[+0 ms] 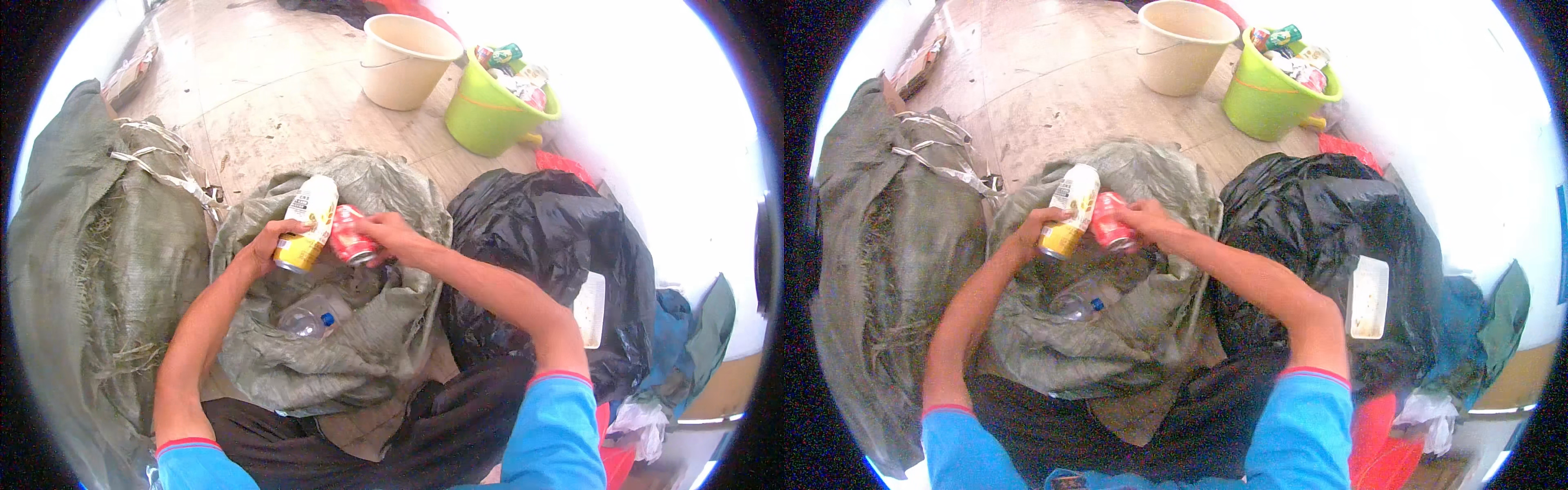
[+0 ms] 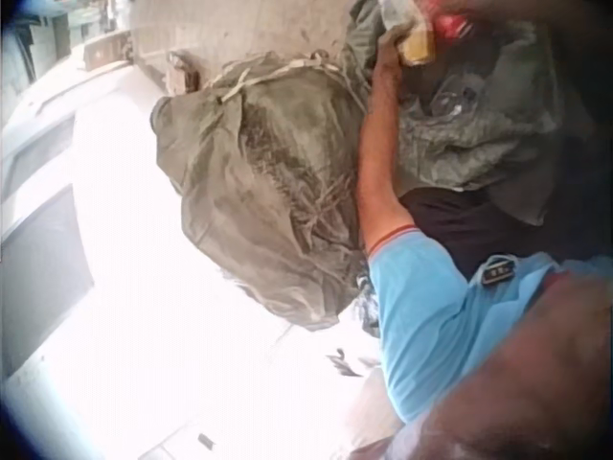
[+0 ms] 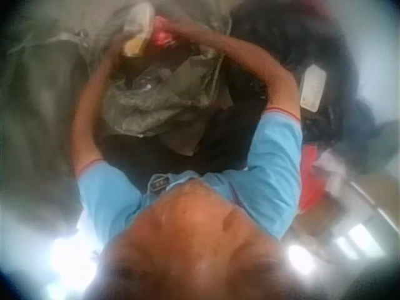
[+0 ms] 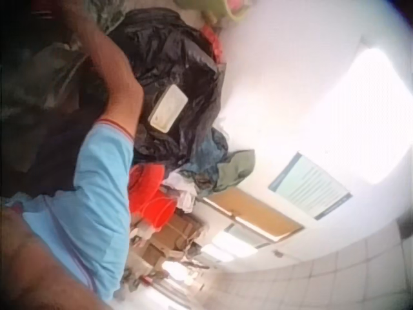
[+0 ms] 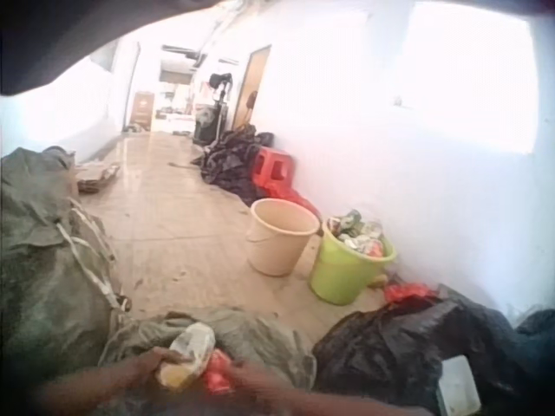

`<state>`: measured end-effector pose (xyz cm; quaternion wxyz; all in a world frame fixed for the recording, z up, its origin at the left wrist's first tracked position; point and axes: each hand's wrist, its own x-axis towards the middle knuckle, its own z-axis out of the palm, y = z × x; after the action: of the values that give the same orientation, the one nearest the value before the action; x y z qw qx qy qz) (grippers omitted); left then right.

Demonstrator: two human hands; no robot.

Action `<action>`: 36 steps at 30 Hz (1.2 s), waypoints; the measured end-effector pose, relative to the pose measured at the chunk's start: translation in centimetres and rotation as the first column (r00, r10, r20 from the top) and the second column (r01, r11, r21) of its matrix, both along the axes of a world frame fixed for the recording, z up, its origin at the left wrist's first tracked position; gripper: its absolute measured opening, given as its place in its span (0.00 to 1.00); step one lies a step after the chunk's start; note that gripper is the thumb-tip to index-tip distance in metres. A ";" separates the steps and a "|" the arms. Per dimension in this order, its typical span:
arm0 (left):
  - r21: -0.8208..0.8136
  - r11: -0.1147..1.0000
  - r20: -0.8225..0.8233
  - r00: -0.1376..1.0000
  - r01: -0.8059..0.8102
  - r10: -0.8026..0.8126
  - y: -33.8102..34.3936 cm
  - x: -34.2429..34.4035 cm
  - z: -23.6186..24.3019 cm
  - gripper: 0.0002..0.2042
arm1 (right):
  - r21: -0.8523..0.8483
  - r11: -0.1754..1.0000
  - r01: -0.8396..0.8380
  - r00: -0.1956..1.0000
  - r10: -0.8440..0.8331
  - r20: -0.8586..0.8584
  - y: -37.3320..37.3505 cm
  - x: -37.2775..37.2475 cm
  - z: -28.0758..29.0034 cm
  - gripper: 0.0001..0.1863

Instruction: The person sits on the floor and sorts recyclable items from a large sack, picking up plastic bottles, aluminum cans, and plastic containers one by one and placing them into nearby buckets. The person continues to empty the sack and transfer items until the sack is lifted and emptied.

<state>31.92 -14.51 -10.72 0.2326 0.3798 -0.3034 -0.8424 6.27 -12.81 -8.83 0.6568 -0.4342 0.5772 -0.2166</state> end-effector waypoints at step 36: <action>0.056 0.945 0.168 0.930 0.322 -0.327 -3.0 2.8 -6.4 0.43 | -0.141 0.989 0.034 0.996 -0.022 0.086 -8.5 -6.9 4.9 0.26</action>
<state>34.74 -17.55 -17.14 0.0575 0.4003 -0.3694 -0.8367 -0.60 -21.32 -3.98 0.6448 -0.4622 0.5381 -0.2848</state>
